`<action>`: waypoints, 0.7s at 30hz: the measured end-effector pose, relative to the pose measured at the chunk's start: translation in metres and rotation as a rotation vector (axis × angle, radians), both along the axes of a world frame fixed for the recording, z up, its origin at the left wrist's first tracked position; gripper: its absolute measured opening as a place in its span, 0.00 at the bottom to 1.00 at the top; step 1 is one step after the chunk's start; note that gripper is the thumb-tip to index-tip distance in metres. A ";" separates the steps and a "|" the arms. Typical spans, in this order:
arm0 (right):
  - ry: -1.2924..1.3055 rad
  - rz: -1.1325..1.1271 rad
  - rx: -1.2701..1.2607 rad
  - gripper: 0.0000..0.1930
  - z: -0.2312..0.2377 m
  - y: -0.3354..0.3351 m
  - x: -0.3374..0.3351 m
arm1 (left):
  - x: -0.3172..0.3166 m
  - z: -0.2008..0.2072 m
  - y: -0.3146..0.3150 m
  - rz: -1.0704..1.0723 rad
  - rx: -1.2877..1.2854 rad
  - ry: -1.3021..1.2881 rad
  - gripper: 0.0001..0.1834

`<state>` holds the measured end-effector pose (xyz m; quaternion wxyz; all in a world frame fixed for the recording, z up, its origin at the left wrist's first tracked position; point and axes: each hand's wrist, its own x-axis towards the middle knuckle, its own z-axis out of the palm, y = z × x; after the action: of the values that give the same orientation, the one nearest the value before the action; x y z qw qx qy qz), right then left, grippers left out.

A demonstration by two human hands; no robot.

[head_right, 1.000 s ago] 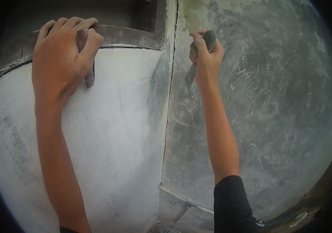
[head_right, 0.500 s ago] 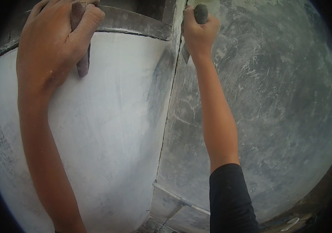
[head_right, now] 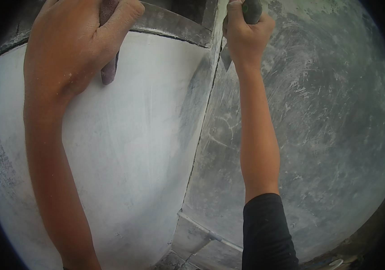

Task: Smoothing the surface and preparing the corners of a concrete wall using a brick and a scraper spatula.

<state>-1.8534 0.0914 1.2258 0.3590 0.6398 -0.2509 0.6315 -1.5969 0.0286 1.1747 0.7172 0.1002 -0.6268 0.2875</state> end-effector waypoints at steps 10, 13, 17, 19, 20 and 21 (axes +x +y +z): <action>-0.080 -0.299 -0.031 0.17 -0.007 -0.027 -0.033 | 0.000 0.001 0.000 -0.048 -0.047 -0.001 0.21; -0.101 -0.280 -0.026 0.15 -0.019 -0.020 -0.047 | -0.003 0.000 -0.001 -0.063 -0.078 0.017 0.20; -0.144 -0.059 -0.127 0.20 -0.039 -0.002 0.008 | -0.004 0.003 -0.011 -0.054 -0.127 0.027 0.19; -0.107 0.025 -0.166 0.20 -0.036 0.007 0.017 | 0.000 0.004 -0.011 -0.047 -0.137 0.024 0.19; -0.128 0.016 -0.182 0.19 -0.034 0.007 0.010 | -0.002 0.004 -0.012 -0.055 -0.138 0.016 0.19; -0.148 0.007 -0.196 0.19 -0.030 0.005 0.000 | -0.004 0.004 -0.012 -0.063 -0.137 0.009 0.19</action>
<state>-1.8536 0.0969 1.1958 0.3982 0.5541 -0.2114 0.6998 -1.6009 0.0167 1.1785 0.7339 0.0326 -0.6052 0.3066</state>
